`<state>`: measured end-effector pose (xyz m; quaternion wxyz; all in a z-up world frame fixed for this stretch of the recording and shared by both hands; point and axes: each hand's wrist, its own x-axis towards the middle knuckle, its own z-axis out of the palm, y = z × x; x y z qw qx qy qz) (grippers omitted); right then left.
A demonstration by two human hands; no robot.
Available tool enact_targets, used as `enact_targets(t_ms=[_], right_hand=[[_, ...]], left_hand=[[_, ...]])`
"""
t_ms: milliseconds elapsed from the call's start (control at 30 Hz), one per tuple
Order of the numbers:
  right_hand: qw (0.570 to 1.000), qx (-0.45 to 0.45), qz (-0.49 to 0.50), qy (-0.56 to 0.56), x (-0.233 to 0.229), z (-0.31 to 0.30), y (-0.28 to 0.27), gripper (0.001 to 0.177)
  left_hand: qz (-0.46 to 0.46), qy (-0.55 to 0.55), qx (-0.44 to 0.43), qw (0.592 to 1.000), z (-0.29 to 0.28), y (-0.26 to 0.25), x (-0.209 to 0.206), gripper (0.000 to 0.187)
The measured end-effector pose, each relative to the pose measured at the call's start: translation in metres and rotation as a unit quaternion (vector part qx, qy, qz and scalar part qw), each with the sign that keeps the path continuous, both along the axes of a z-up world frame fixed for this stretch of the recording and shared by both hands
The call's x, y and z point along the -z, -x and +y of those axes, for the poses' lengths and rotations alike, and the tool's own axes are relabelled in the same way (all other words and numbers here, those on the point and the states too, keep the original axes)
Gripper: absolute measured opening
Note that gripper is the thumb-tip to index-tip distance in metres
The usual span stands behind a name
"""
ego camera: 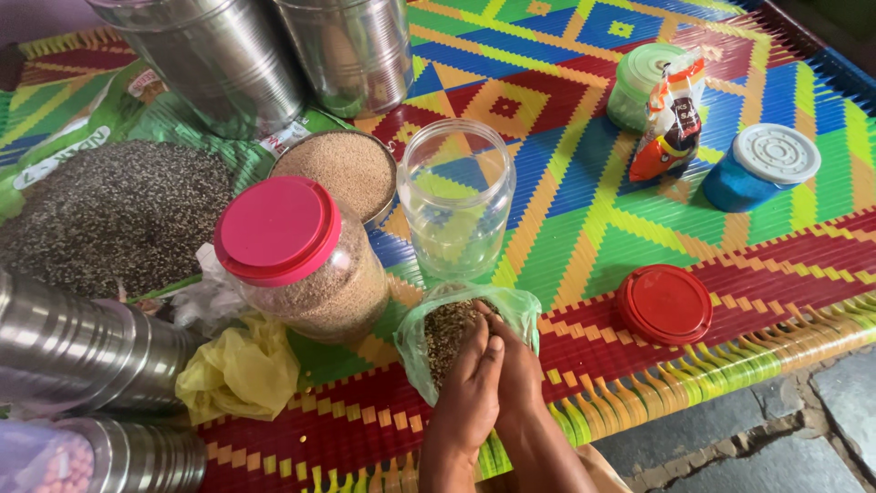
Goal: The person opens a plastic jar and transfers grains from a tied plastic bag into the jar by hand. They repeatedly scoop grains from the bag and pour them into the jar, then place the remaining grains back into the bag.
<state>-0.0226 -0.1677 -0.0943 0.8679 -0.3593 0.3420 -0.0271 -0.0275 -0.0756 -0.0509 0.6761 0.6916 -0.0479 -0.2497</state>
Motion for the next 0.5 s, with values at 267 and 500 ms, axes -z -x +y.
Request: enact_targets(t_ms=[267,500], right_hand=[[0.960,0.044,-0.124,-0.245,0.051,-0.015,-0.008,0.035],[0.903,0.047,-0.231,-0.358,0.011,-0.006,-0.007,0.019]], left_hand=[[-0.025,0.041,0.005,0.999,0.016,0.006,-0.047,0.065],[-0.119,0.024,-0.223,0.967,0.029,-0.011,-0.062,0.050]])
